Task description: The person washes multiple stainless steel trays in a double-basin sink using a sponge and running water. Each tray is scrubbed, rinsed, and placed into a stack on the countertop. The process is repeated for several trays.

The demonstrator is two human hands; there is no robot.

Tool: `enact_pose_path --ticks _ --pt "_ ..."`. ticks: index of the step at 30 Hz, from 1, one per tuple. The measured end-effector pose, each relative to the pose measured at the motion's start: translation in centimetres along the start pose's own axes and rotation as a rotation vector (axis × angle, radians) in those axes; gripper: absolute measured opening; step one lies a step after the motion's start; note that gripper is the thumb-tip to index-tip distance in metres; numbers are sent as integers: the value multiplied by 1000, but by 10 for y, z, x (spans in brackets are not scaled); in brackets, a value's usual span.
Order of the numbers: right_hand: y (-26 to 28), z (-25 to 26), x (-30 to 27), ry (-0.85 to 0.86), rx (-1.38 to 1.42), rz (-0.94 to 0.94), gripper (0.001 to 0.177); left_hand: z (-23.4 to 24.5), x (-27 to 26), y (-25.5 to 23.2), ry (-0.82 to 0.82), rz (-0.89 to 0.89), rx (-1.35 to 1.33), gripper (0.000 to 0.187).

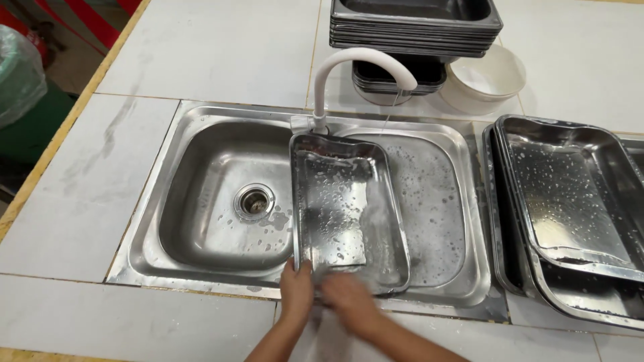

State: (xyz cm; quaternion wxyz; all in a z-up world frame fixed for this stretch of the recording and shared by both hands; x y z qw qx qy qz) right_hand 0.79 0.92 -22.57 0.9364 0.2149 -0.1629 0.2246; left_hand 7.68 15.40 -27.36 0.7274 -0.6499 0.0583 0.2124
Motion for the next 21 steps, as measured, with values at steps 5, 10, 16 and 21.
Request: enact_pose_path --ticks 5,10,16,21 --pt "19 -2 21 11 34 -42 37 4 20 26 45 58 -184 44" --pt "-36 18 -1 1 -21 -182 54 25 53 -1 -14 -44 -132 59" --pt "-15 37 -26 64 -119 71 43 58 67 -82 -149 -87 -246 47" --pt "31 3 7 47 -21 128 37 46 36 -72 -132 -140 -206 46"
Point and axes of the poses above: each hand's wrist, its own x-axis towards the middle knuckle, its own z-axis out of the back of the hand, y = z × x, the point moved 7 cm from there along x, towards the middle knuckle, and after that the axes turned 11 degrees about -x, right-handed, at the moved point
